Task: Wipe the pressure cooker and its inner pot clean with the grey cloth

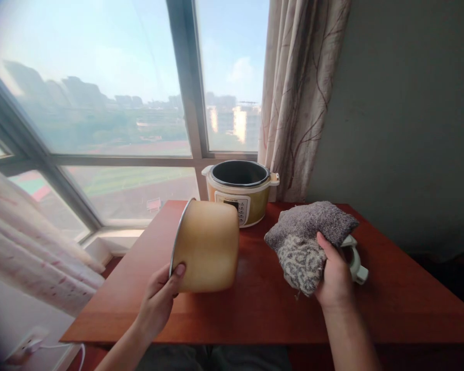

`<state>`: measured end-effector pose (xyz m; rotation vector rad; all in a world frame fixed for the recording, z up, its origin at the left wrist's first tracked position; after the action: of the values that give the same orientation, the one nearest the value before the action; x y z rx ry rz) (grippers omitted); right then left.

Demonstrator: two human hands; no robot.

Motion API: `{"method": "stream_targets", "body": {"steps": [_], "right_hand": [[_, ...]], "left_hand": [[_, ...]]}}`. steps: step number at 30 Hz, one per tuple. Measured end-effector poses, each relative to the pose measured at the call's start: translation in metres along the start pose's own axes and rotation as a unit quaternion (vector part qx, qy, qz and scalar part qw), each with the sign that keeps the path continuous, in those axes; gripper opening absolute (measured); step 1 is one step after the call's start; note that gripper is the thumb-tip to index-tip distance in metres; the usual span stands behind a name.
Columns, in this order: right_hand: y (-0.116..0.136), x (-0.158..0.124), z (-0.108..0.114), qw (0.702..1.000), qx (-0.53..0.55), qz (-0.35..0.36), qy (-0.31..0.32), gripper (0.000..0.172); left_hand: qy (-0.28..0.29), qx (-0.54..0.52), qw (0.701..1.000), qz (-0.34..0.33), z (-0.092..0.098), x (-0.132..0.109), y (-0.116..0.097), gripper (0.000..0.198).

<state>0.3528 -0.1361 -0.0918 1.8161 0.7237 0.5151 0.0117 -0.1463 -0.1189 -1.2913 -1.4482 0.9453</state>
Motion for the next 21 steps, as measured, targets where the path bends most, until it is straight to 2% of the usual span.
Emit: {"method": "stream_targets", "body": {"steps": [3, 5, 7, 10, 13, 15, 16, 18, 21], "right_hand": [[-0.003, -0.008, -0.005, 0.999, -0.040, -0.010, 0.017, 0.050], [0.000, -0.016, -0.013, 0.994, -0.098, 0.033, 0.032, 0.054], [0.006, -0.029, -0.029, 0.976, -0.177, 0.105, 0.075, 0.053], [0.015, -0.058, -0.068, 0.908, -0.271, 0.266, 0.176, 0.043], [0.018, -0.091, -0.110, 0.796, -0.334, 0.433, 0.260, 0.047], [0.013, -0.107, -0.128, 0.726, -0.389, 0.493, 0.279, 0.053], [0.009, -0.112, -0.132, 0.705, -0.408, 0.507, 0.281, 0.056], [-0.002, -0.120, -0.130, 0.693, -0.414, 0.518, 0.281, 0.059], [-0.029, -0.134, -0.107, 0.704, -0.385, 0.522, 0.290, 0.061]], "left_hand": [[-0.010, -0.013, 1.000, -0.001, -0.006, -0.003, 0.006, 0.048], [-0.006, -0.007, 1.000, -0.009, -0.011, -0.007, 0.012, 0.050], [-0.004, 0.010, 1.000, -0.024, -0.017, -0.011, 0.021, 0.052], [0.020, 0.038, 0.998, -0.048, -0.026, -0.016, 0.033, 0.054], [0.050, 0.042, 0.996, -0.061, -0.033, -0.018, 0.041, 0.055], [0.061, 0.041, 0.995, -0.069, -0.036, -0.016, 0.043, 0.055], [0.065, 0.042, 0.994, -0.076, -0.037, -0.014, 0.043, 0.054], [0.060, 0.049, 0.993, -0.090, -0.036, -0.008, 0.043, 0.053], [0.011, 0.046, 0.994, -0.099, -0.031, 0.001, 0.045, 0.050]]}}
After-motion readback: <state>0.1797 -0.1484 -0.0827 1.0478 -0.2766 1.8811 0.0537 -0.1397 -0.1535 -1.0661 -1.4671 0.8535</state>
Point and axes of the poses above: each hand's wrist, its own x-axis towards the middle knuckle, its own z-axis out of the back of the hand, y = z × x, the point moved 3 cm from there along x, towards the middle knuckle, and after that the axes turned 11 degrees about -x, right-handed, at the moved point
